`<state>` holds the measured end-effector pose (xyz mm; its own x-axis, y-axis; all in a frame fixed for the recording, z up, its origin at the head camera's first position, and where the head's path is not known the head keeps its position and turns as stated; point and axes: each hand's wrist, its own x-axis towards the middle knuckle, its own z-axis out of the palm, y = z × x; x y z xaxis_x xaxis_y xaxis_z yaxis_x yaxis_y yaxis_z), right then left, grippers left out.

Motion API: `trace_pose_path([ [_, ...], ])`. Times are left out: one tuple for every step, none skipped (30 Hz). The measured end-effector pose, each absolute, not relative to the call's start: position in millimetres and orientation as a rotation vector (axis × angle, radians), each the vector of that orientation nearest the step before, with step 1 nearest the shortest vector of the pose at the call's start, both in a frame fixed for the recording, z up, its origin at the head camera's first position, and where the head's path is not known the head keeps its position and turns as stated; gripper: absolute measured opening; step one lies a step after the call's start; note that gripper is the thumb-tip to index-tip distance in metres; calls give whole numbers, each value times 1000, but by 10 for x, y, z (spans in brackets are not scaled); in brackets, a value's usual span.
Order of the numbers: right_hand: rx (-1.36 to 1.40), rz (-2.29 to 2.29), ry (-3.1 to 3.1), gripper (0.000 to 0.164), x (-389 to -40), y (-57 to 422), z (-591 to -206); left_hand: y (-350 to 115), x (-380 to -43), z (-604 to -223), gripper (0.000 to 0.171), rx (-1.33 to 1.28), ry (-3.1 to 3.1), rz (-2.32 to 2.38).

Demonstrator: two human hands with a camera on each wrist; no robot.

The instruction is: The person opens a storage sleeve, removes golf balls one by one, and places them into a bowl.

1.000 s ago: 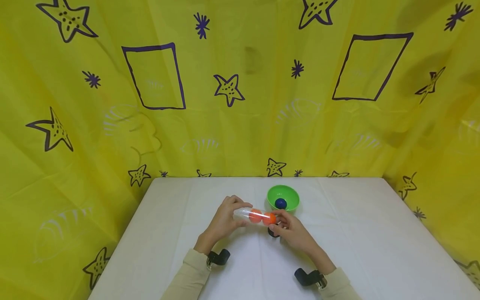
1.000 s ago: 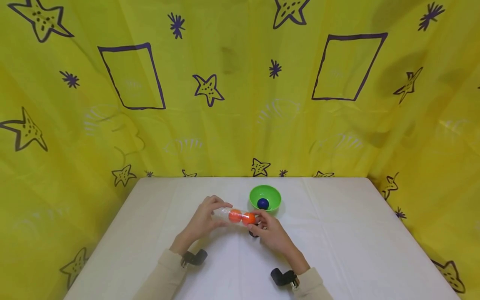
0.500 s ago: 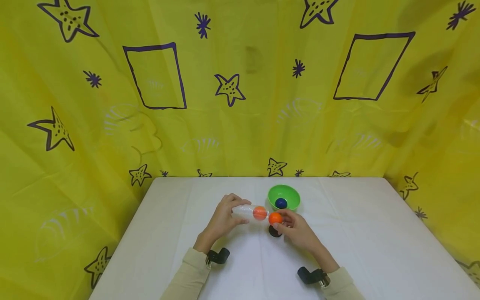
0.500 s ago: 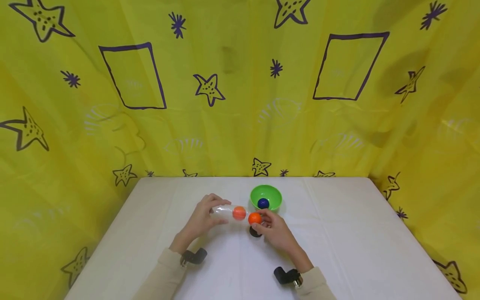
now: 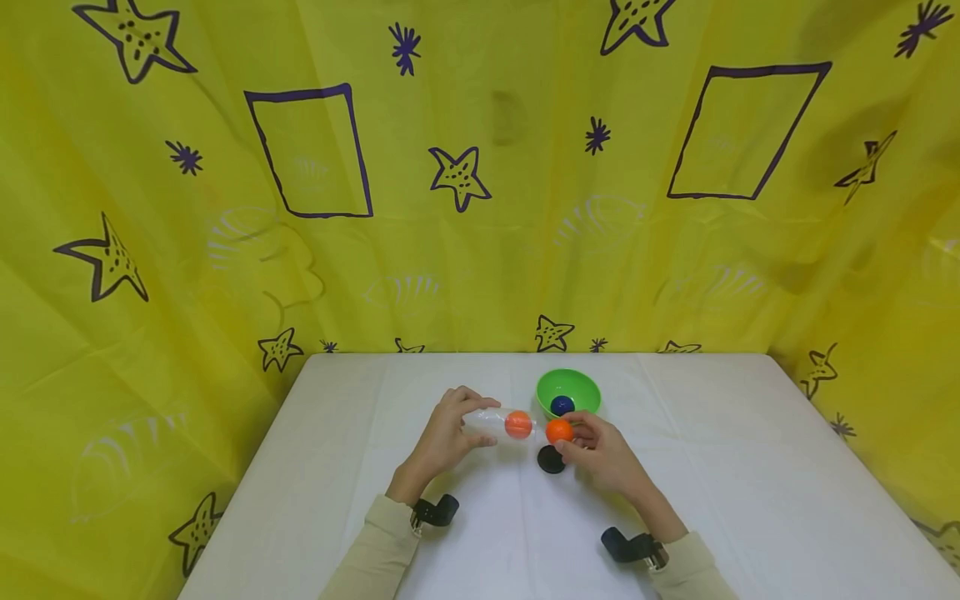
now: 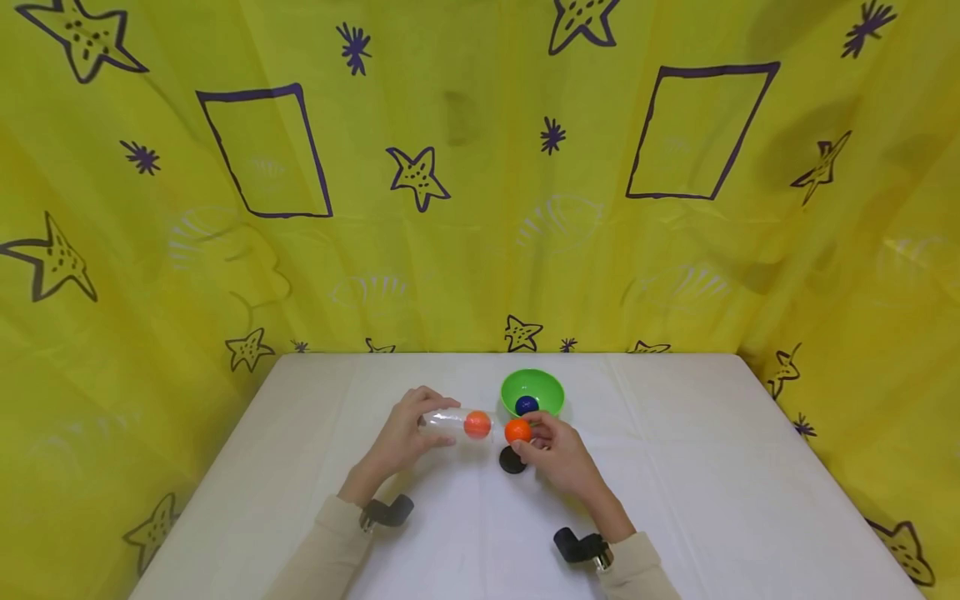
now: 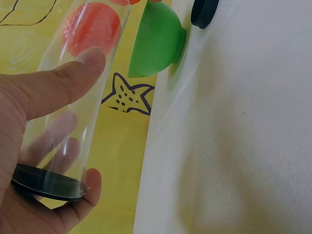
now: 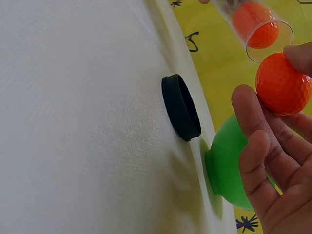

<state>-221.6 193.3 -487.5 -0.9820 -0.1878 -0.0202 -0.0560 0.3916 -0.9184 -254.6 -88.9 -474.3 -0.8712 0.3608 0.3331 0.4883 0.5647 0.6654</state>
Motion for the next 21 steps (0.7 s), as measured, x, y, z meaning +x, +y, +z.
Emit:
trace_pose_path([
  [-225,-1649,2528,42,-2214,1944,-4868,-890,-2546,-4745,47,-719,-2635,-1195],
  [-235,-1648,2540,42,-2210,1954,-4861,-891,-2547,-4746,47,-719,-2634,-1193],
  [-238,-1650,2548,41,-2209,1964,-4854,-891,-2547,-4746,47,-716,-2634,-1193],
  [-249,-1651,2559,41,-2205,1975,-4843,-893,-2546,-4745,47,-715,-2632,-1193],
  [-261,-1646,2569,42,-2204,1989,-4836,-893,-2545,-4745,47,-712,-2632,-1196],
  [-261,-1638,2580,42,-2206,2003,-4833,-894,-2544,-4745,47,-708,-2632,-1199],
  [-264,-1630,2592,42,-2206,2017,-4826,-896,-2543,-4744,46,-704,-2633,-1201],
  [-261,-1625,2604,43,-2208,2030,-4823,-897,-2543,-4744,46,-699,-2633,-1203],
  [-257,-1618,2614,43,-2212,2045,-4821,-898,-2542,-4744,46,-694,-2635,-1205],
  [-260,-1610,2630,44,-2215,2061,-4819,-900,-2543,-4745,46,-693,-2634,-1207],
  [-261,-1603,2641,43,-2221,2078,-4822,-901,-2543,-4746,46,-688,-2635,-1208],
  [-259,-1607,2654,43,-2222,2091,-4819,-901,-2544,-4747,46,-686,-2635,-1206],
  [-274,-1611,2667,43,-2224,2107,-4817,-902,-2545,-4748,46,-684,-2636,-1201],
  [-286,-1620,2677,42,-2228,2123,-4817,-903,-2546,-4749,46,-684,-2634,-1201],
  [-298,-1628,2685,41,-2229,2139,-4814,-904,-2546,-4749,46,-684,-2632,-1198],
  [-312,-1636,2693,40,-2231,2154,-4811,-906,-2546,-4748,46,-682,-2629,-1196],
  [-320,-1648,2696,39,-2231,2169,-4806,-906,-2546,-4747,46,-680,-2628,-1193],
  [-322,-1658,2700,38,-2233,2183,-4799,-907,-2544,-4745,46,-678,-2627,-1192],
  [-325,-1663,2705,38,-2236,2199,-4796,-909,-2542,-4743,46,-677,-2626,-1193],
  [-320,-1666,2708,38,-2240,2215,-4792,-910,-2540,-4741,46,-674,-2624,-1196],
  [-314,-1668,2711,38,-2244,2229,-4787,-910,-2537,-4738,46,-670,-2627,-1199],
])
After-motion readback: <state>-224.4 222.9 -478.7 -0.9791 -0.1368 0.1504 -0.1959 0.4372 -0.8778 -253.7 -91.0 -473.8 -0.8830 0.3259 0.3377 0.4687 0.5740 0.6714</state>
